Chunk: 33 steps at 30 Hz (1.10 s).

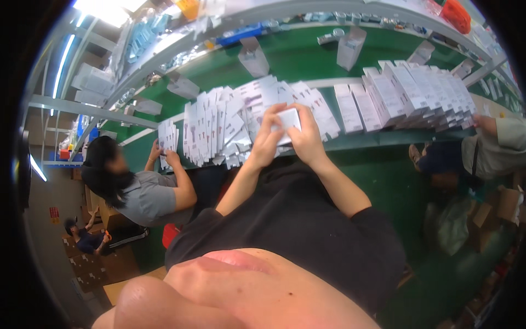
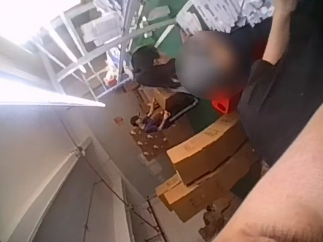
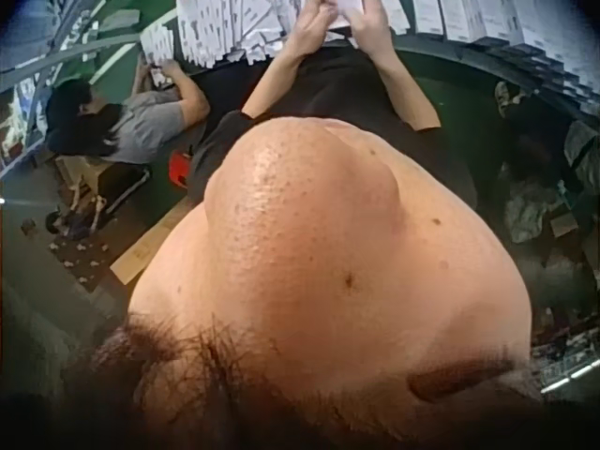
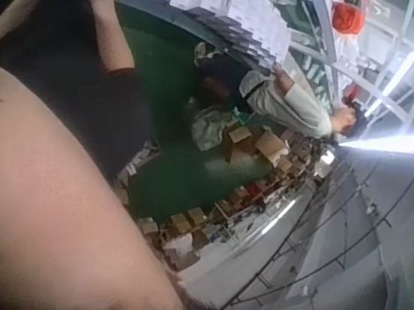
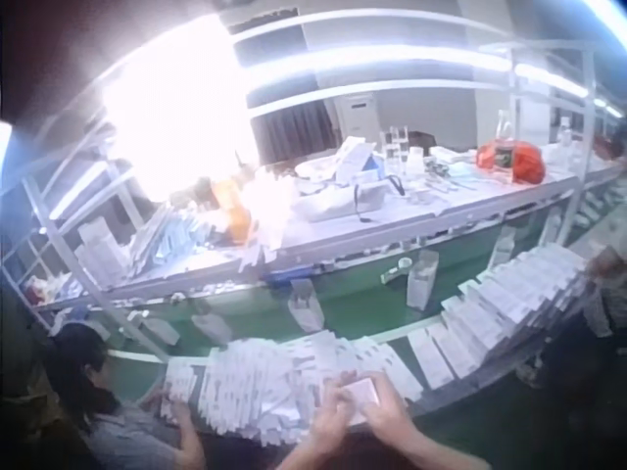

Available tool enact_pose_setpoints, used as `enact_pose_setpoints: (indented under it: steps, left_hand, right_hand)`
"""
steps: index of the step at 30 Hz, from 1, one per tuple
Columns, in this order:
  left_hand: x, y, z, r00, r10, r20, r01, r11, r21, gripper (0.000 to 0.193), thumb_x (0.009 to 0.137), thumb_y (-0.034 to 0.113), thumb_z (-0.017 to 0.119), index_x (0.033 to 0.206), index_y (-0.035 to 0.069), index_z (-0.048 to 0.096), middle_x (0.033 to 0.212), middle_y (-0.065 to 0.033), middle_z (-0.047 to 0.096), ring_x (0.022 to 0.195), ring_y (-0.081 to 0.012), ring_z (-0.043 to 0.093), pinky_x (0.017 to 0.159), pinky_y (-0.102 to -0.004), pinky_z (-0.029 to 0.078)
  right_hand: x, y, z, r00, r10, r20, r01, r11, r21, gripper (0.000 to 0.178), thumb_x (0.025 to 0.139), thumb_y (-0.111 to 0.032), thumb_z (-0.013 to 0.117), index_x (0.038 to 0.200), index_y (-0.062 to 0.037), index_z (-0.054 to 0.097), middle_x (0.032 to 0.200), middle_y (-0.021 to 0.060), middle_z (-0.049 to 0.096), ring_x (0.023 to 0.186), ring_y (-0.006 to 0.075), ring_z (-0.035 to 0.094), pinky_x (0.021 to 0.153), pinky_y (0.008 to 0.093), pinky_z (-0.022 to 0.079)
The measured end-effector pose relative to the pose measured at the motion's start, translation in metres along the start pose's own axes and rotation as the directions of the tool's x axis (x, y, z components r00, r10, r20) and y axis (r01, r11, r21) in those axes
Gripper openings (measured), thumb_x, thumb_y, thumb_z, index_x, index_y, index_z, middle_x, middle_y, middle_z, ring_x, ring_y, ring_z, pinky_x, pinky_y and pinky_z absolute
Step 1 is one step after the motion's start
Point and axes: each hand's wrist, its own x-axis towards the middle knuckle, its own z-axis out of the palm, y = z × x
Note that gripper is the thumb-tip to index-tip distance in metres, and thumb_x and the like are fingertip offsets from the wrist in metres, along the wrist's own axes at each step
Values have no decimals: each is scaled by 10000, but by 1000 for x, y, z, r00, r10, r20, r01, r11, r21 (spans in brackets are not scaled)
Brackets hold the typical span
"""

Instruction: Packing electronic components into small white boxes at a factory workbench.

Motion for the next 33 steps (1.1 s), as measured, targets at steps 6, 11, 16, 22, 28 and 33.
enact_pose_setpoints:
  steps: [6,11,16,22,28,33]
  left_hand:
    - [-5,9,0,997,71,19,-67,985,-160,431,899,133,585,1316,67,498,1499,-185,400,1386,-325,359,1176,-420,235]
    - [-9,-27,-12,982,146,122,-186,869,459,731,814,229,737,1463,94,428,1523,-208,372,1428,-364,330,1189,-492,224]
    - [-13,-109,-26,971,185,154,-229,511,829,816,760,197,782,1480,100,410,1538,-227,346,1447,-398,308,1187,-543,221]
    - [-61,-176,-42,977,-214,17,67,378,923,763,747,141,766,1445,93,461,1559,-229,320,1454,-412,299,1178,-577,228]
    - [-86,-190,-41,974,-229,7,64,305,950,644,793,121,696,1407,76,507,1567,-241,309,1446,-428,310,1170,-558,269]
    - [-106,-208,-44,990,-131,57,-14,304,952,657,739,19,686,1376,65,533,1522,-239,388,1417,-439,361,1159,-508,331]
  right_hand:
    - [2,-12,-15,1000,12,28,-14,997,74,456,814,-99,537,1263,-24,550,1253,123,576,1085,252,555,979,306,407]
    - [-11,-3,-21,997,-72,3,72,979,-191,431,800,-133,674,1218,-62,593,1265,72,593,1084,230,594,928,307,470]
    - [0,58,-70,873,-486,-21,297,566,-769,422,741,-184,807,1134,-109,672,1270,57,597,1120,242,610,829,326,542]
    - [-5,147,-162,915,-390,-99,-93,34,-995,374,807,-208,723,1153,-75,678,1289,117,574,1279,347,489,1076,466,408]
    - [-17,154,-122,937,-350,16,102,228,-968,363,827,-179,678,1155,-25,659,1441,184,463,1373,400,396,1144,493,339]
    - [-22,201,-104,991,-68,-115,-97,219,-971,398,832,-164,662,1183,20,623,1454,207,450,1382,428,379,1151,492,332]
